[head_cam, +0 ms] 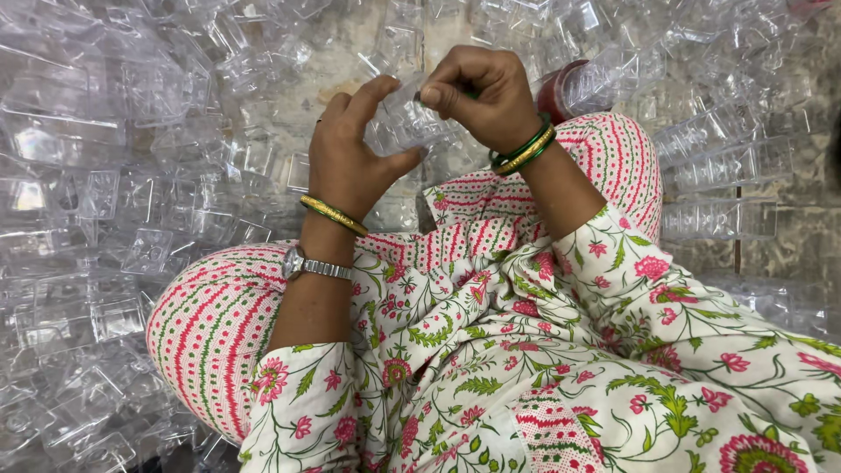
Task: The person sits on the floor among piles of clear plastic boxes and marks each box with a green marker, then stacks the marked boxes together with both hands. They handle the boxes one at a time, setting finished ones aside.
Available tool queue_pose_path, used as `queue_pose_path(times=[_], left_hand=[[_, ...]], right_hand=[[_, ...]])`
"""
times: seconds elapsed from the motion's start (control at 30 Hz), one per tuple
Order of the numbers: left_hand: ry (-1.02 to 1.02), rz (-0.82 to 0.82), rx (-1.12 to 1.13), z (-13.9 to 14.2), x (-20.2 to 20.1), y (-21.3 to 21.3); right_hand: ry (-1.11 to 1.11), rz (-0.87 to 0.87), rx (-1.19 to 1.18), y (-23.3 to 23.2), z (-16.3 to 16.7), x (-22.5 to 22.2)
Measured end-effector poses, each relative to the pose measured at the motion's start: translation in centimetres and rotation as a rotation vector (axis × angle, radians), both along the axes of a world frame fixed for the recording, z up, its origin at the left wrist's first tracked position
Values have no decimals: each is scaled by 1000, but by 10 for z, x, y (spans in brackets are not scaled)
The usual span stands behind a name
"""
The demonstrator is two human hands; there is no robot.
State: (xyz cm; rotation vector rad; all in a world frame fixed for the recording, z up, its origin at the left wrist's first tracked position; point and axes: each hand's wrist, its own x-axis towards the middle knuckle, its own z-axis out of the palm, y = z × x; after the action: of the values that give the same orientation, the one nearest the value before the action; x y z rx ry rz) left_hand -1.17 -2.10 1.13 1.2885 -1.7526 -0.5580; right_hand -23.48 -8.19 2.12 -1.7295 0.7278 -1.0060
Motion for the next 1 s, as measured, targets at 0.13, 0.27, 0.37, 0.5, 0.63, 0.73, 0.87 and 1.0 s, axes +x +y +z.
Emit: queue_pose_path(times=[0.13,0.27,0.37,0.5,0.63,0.73,0.87,1.0], left_hand=[[51,-20,63,-6,-3,-1],[227,-66,20,-17,4,-6],[201,19,0,-20,4,-10],[168,172,29,-22,-11,-13],[54,318,109,-25,-6,-14],[84,339,153,-33,10,-15],[78,362,187,-37,19,-14],[21,371,246,-28,-4,-16]], right_hand=[[116,70,-60,2,10,-10],[61,156,14,-3,6,-24],[-435,-4,379,-18,-8,-48],[515,-402,-42,-36,-32,-67],[718,-364,-327,-20,-62,-28],[736,-302,-427,-12,-79,9],[683,-288,-59,-26,-87,13],[118,-281,395,-44,-66,-40]])
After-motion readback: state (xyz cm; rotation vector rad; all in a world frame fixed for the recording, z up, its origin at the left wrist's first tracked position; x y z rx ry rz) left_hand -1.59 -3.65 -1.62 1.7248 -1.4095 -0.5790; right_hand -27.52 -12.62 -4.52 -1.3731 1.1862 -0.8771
